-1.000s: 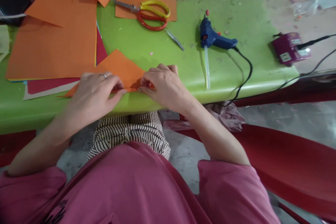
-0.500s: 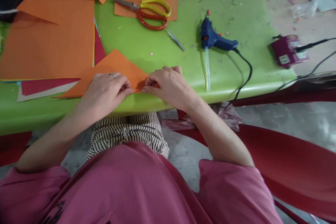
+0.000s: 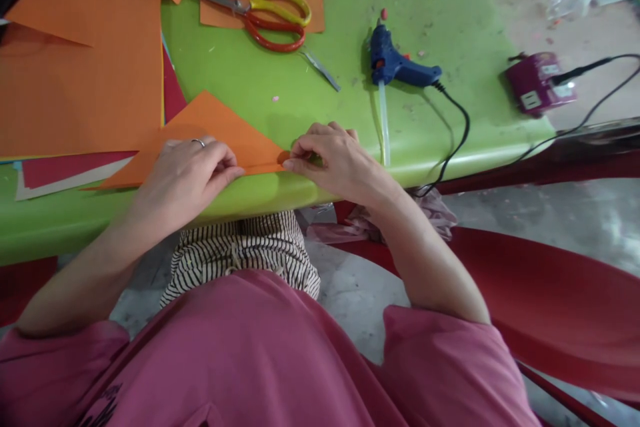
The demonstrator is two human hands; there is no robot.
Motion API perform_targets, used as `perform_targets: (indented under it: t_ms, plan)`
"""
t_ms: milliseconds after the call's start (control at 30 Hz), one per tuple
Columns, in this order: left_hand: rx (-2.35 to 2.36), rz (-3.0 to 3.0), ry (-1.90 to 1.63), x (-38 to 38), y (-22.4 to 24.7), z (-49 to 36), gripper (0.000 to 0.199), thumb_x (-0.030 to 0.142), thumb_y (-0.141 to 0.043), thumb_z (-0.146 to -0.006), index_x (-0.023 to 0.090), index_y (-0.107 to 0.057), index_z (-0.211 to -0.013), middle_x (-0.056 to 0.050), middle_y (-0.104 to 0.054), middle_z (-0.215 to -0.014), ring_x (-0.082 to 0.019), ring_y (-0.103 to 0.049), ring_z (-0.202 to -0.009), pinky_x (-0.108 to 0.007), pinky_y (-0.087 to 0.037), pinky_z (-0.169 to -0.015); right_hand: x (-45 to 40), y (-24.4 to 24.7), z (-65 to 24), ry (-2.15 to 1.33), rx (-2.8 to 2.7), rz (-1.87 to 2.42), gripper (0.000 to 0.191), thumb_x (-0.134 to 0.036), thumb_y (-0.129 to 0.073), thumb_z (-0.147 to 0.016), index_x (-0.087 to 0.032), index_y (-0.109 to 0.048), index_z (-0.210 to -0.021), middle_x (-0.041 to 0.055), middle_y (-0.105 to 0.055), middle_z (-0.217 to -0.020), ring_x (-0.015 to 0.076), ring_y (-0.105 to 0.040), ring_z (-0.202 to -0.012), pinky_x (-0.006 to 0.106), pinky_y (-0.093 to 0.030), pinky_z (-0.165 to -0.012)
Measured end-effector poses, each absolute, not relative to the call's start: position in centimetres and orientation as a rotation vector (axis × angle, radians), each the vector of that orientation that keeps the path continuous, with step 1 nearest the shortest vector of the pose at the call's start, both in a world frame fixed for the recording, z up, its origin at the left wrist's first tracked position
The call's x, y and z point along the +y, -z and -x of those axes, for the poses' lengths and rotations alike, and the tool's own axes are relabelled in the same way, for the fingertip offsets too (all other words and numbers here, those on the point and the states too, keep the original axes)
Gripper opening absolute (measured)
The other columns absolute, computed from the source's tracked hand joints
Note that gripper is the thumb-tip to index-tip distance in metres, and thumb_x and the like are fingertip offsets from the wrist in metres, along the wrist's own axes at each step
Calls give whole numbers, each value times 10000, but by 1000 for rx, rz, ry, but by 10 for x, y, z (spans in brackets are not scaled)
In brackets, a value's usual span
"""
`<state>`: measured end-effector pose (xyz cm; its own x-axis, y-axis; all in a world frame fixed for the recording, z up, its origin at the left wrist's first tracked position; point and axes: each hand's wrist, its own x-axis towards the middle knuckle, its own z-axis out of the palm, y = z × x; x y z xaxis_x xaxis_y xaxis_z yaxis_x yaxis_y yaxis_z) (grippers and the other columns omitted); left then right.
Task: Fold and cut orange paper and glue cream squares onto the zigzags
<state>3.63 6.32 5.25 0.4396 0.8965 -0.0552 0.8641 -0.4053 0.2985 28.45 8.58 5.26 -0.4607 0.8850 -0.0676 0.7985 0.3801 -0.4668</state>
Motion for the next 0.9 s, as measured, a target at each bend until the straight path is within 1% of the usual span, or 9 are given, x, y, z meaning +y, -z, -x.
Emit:
perform_targets:
  t_ms: [133, 267, 367, 500, 600, 700, 767, 833, 900]
  plan:
    - [1526, -2405, -162, 64, -52, -36, 154, 313, -569, -1000, 185, -626, -935, -68, -693, -928, -250, -655, -921, -392, -434, -859, 86, -53, -284, -658, -2444, 1530, 250, -450, -626, -913, -228, -691, -818, 69, -678, -946, 247, -591, -895, 426, -406, -849]
    - [1535, -2416, -152, 64, -52, -36, 143, 311, -580, -994, 182, -619, -944, -69, -693, -928, -255, -658, -912, -397, -438, -851, 85, -51, -285, -611, -2440, 1576, 247, -443, -632, -896, -221, -665, -795, 82, -663, -932, 265, -582, -898, 429, -406, -827]
    - [1548, -2425, -169, 62, -52, -36, 134, 303, -585, -991, 182, -613, -941, -69, -695, -932, -254, -659, -907, -396, -440, -845, 86, -48, -293, -574, -2410, 1595, 217, -433, -642, -876, -222, -651, -828, 80, -652, -935, 263, -579, -888, 419, -413, -808]
    - [1556, -2435, -195, 61, -50, -36, 130, 296, -573, -995, 186, -609, -935, -69, -697, -929, -245, -658, -898, -386, -440, -841, 82, -44, -305, -560, -2333, 1580, 164, -358, -628, -862, -227, -641, -961, 72, -652, -968, 259, -587, -904, 416, -443, -815]
    - [1554, -2441, -197, 61, -49, -37, 129, 290, -565, -997, 183, -616, -947, -75, -696, -937, -260, -660, -915, -394, -434, -842, 69, -46, -305, -448, -2304, 1552, 209, -310, -580, -894, -241, -648, -1079, 89, -671, -1054, 286, -597, -987, 451, -458, -858]
    - [1554, -2433, -174, 62, -49, -37, 133, 291, -568, -996, 178, -624, -950, -78, -697, -946, -269, -661, -930, -395, -425, -845, 48, -47, -291, -129, -2233, 1548, 297, -261, -491, -960, -264, -656, -1208, 109, -681, -1244, 319, -581, -1156, 507, -411, -964]
    - [1551, -2433, -165, 62, -50, -38, 141, 297, -565, -1000, 180, -626, -949, -77, -699, -952, -268, -663, -933, -390, -419, -843, 32, -44, -277, 45, -2231, 1519, 346, -251, -467, -987, -301, -649, -1276, 83, -682, -1323, 312, -584, -1215, 521, -367, -1018]
    - [1548, -2440, -164, 62, -51, -38, 142, 300, -565, -1001, 178, -626, -962, -80, -701, -959, -271, -664, -939, -389, -415, -840, 20, -37, -262, 84, -2346, 1432, 396, -262, -498, -989, -342, -614, -1358, 52, -685, -1361, 300, -599, -1247, 526, -340, -1062]
    - [1544, -2448, -161, 61, -51, -38, 135, 292, -567, -1000, 172, -626, -977, -85, -703, -958, -277, -666, -945, -391, -412, -837, 13, -27, -250, 68, -2477, 1321, 457, -282, -526, -990, -345, -554, -1441, 48, -664, -1410, 290, -594, -1296, 521, -323, -1105]
